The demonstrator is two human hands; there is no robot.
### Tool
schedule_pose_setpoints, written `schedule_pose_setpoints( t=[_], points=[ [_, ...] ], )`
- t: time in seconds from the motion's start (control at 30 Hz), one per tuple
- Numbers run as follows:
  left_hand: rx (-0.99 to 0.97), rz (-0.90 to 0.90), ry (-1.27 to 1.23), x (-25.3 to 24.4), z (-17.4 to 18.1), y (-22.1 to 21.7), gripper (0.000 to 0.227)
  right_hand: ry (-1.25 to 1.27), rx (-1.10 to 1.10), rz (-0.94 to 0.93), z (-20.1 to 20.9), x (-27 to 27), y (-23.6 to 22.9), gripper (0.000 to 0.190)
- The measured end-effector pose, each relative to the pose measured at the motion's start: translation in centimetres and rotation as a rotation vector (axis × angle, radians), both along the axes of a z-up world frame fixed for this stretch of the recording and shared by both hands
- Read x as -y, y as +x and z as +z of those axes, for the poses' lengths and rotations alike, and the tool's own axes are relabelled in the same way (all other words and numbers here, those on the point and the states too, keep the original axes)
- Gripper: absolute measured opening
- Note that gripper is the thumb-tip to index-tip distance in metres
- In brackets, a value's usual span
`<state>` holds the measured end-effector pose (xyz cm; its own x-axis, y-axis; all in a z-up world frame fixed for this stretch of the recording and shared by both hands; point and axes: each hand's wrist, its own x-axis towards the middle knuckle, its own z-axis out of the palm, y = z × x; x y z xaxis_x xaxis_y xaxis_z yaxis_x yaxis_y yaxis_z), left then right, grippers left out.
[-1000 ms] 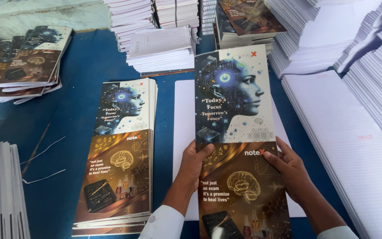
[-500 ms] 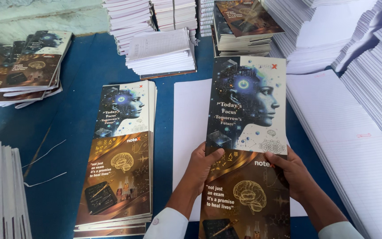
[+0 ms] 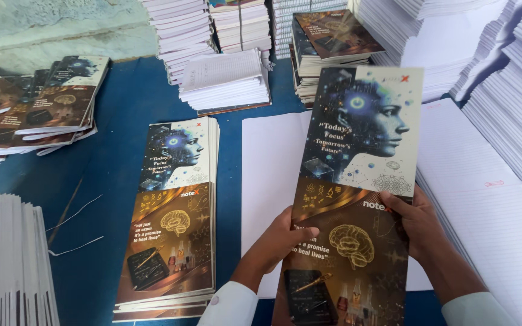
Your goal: The person assembles notebooks by inserting loose sheets and index pages into printed covers. They repeatedly pick up a cover, place a blank sheet inside, add a lined index page, and then place the completed unit onto a growing stack.
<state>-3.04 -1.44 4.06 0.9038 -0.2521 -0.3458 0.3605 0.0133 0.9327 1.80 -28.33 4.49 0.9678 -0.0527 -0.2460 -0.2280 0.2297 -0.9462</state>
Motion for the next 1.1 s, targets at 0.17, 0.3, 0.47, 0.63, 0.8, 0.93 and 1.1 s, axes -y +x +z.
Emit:
schedule_pose_setpoints(
  t=[0.17, 0.3, 0.47, 0.63, 0.8, 0.93, 1.1],
  points=[
    [0.029, 0.1, 0.065, 0.8, 2.2, -1.0, 0.058, -0.036, -0.012, 0.004, 1.0, -0.1, -0.5, 0.04],
    [0.105, 0.126, 0.076, -0.3, 5.0, -2.8, 0.057, -0.017, 0.051, 0.042, 2.7, -1.2, -1.7, 0.038],
    [0.101, 0.214, 0.044, -3.0, 10.7, -5.3, 0.054, -0.019, 0.09, 0.056, 6.9, -4.6, -3.3, 0.037],
    [0.207, 0.285, 0.119, -6.8, 16.1, -8.1, 0.051, 0.062, 0.176, 0.127, 12.1, -9.2, -4.6, 0.039],
    [0.319, 0.373, 0.086, -10.9, 21.4, -12.5, 0.051, 0.108, 0.249, 0.232, 17.1, -14.3, -5.9, 0.041],
    [0.251, 0.491, 0.026, -14.4, 24.7, -16.9, 0.054, 0.239, 0.31, 0.415, 19.9, -18.9, -7.2, 0.042],
    [0.337, 0.584, 0.035, -19.7, 26.8, -22.4, 0.056, 0.32, 0.328, 0.569, 22.5, -25.6, -10.1, 0.043]
  ],
)
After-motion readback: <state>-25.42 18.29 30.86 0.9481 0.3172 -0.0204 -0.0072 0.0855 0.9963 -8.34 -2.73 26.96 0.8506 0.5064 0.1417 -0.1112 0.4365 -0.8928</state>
